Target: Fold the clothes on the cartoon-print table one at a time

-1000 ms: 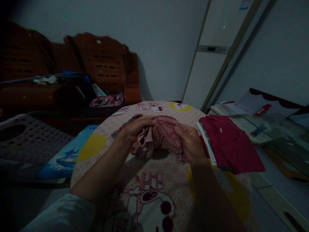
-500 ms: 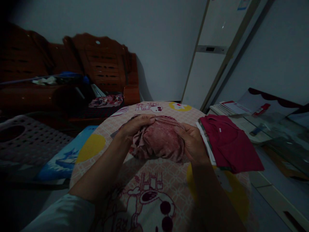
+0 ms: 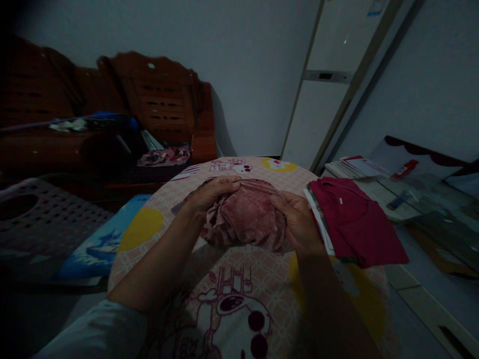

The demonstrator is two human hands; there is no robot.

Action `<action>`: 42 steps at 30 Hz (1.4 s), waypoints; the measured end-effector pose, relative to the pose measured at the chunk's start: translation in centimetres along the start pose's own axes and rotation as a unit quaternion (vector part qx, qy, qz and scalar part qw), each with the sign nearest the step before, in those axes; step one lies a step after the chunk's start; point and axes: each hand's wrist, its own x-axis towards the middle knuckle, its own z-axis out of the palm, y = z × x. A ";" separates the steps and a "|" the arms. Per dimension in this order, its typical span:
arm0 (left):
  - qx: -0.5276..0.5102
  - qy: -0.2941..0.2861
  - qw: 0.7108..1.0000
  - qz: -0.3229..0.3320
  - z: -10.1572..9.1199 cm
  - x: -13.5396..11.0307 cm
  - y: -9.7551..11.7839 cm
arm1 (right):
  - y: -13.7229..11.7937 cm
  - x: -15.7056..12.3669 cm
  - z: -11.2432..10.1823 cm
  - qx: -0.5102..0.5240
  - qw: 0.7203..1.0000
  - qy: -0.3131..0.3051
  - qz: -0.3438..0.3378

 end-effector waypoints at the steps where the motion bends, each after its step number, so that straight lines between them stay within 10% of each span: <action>1: 0.003 -0.001 1.000 0.000 -0.1 0.0 0.0 | 0.0 0.0 0.0 0.002 1.000 -0.004 0.002; 23: -0.022 0.032 0.999 -0.001 -0.5 0.3 -0.5 | 0.1 0.2 -0.2 0.005 1.000 -0.012 0.017; 35: 0.116 -0.113 0.986 -0.041 -0.1 0.0 -0.2 | -0.2 0.3 0.0 0.002 1.000 -0.007 0.004; 42: 0.145 -0.057 0.988 0.014 0.4 -0.3 0.3 | -0.1 -0.1 -0.6 -0.058 0.996 -0.050 0.041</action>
